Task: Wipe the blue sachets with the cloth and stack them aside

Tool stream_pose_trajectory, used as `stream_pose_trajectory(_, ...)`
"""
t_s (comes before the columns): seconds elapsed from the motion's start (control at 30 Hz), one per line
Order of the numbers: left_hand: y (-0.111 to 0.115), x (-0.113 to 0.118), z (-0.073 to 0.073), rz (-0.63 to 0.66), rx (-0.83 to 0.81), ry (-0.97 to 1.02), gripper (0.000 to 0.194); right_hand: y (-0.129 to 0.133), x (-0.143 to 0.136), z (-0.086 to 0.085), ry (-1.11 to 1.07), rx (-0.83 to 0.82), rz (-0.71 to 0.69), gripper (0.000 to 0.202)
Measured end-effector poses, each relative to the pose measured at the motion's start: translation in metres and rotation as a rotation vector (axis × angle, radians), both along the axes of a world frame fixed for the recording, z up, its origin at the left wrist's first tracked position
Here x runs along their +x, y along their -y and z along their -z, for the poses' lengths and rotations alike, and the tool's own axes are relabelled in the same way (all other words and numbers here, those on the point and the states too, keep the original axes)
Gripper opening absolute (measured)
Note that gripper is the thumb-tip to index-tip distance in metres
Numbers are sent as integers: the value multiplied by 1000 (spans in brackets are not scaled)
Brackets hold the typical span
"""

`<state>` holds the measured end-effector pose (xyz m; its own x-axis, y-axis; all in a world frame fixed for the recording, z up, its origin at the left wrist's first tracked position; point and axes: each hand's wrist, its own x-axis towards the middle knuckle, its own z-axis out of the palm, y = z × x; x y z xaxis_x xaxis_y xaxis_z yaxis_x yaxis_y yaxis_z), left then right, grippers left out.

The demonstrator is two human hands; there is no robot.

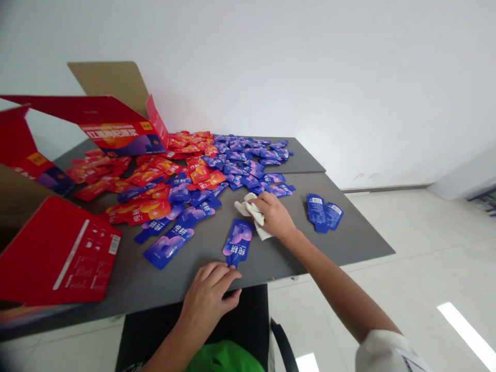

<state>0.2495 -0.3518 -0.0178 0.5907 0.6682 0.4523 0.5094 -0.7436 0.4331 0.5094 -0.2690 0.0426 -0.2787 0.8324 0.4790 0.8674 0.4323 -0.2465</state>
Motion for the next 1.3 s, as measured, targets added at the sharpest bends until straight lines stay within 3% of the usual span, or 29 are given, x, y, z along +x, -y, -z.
stream_pose_trajectory(0.1,1,0,-1,0,-8,-12,34,38,-21,-4,-100,-10,-67,31)
stream_pose_trajectory(0.2,1,0,-2,-3,-30,-30,36,65,-40,8,-3,-167,-241,33)
stream_pose_trajectory(0.27,1,0,-2,-3,-33,-30,37,61,-38,19,28,-193,-225,32)
stream_pose_trajectory(0.37,1,-1,-2,4,-28,-24,36,29,-18,25,42,-127,-98,31)
stream_pose_trajectory(0.5,1,0,-1,1,-29,-15,36,2,2,7,52,-30,-13,27)
stream_pose_trajectory(0.63,1,0,-1,1,-21,-16,37,39,-22,-7,-57,1,-64,32)
stream_pose_trajectory(0.77,0,-1,-2,-9,-41,-47,35,71,-48,8,-27,-184,-297,31)
stream_pose_trajectory(0.83,0,-1,-3,-2,-49,-40,34,62,-45,19,-59,-200,-266,30)
stream_pose_trajectory(0.93,0,-1,-1,4,-45,-12,35,24,-24,26,-21,-141,-153,31)
stream_pose_trajectory(1.03,0,0,0,0,-37,1,35,-10,-2,16,46,-84,-84,30)
stream_pose_trajectory(1.1,0,0,0,-2,-34,-1,35,-13,2,5,27,-27,-32,29)
stream_pose_trajectory(1.2,0,0,-1,6,-31,-7,36,17,-12,-6,-66,48,-21,30)
stream_pose_trajectory(1.3,-1,-1,-2,-2,-28,-24,36,58,-34,-1,-62,-77,-232,33)
